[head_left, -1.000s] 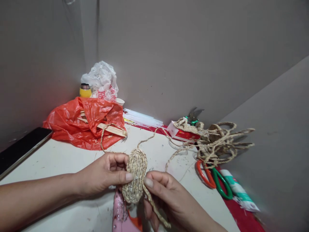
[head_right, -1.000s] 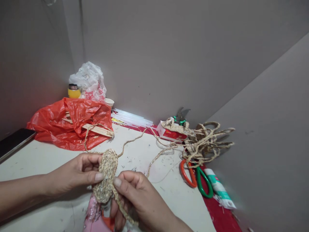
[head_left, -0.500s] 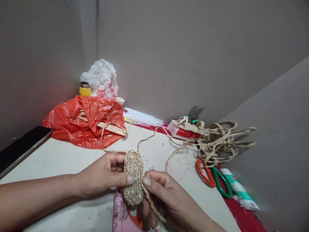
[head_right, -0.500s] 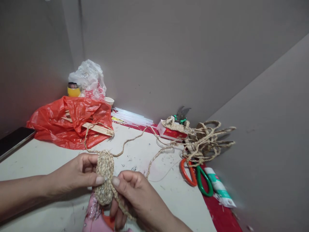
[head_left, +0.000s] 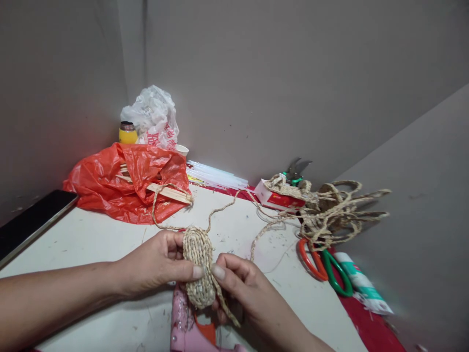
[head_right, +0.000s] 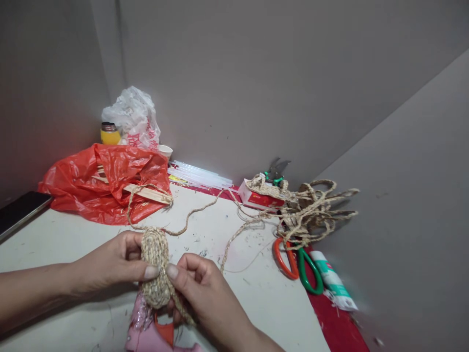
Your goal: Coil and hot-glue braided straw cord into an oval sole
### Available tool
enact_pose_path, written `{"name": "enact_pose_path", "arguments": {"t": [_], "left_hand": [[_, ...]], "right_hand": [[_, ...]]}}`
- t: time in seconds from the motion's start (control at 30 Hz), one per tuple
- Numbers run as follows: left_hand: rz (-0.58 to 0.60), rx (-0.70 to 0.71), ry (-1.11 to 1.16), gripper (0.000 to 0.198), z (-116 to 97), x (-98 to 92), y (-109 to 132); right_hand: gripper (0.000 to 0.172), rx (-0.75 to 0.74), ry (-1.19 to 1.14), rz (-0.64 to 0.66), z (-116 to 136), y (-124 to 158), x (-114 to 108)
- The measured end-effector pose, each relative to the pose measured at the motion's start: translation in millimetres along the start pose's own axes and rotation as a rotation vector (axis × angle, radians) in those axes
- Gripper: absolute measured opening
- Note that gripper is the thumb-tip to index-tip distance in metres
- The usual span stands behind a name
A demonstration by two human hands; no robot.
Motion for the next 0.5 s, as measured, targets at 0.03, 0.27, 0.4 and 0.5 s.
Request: {"name": "enact_pose_path", "arguments": {"t": [0.03,0.27,0.4,0.5], "left_hand": [[-0.002,0.0,0.004,0.019,1,-0.6,0],[0.006,-0.04,0.025,0.018,5,0.6,-1],[0.028,-0.044,-0.005,0.017,4,3.9,-2],[0.056,-0.047,-0.011,0.018,5,5.7,-2]], "right_hand": [[0.046,-0.025,0.014,-0.013,0,1,0],[0.037,-0.139,0.06,-0.183,16,7,-2],[0.035,-0.117,0.012,-0.184,20,8,-3],[0.036,-0.08,0.002,-0.197,17,8,-3]]}}
Point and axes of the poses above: each hand's wrist, its own y-axis away from the middle knuckle, its own x-axis out of the palm, z = x × y, the point moved 4 cm from there along -y, towards the middle knuckle, and after that the axes turned 4 degrees about y, right-handed, at the moved point
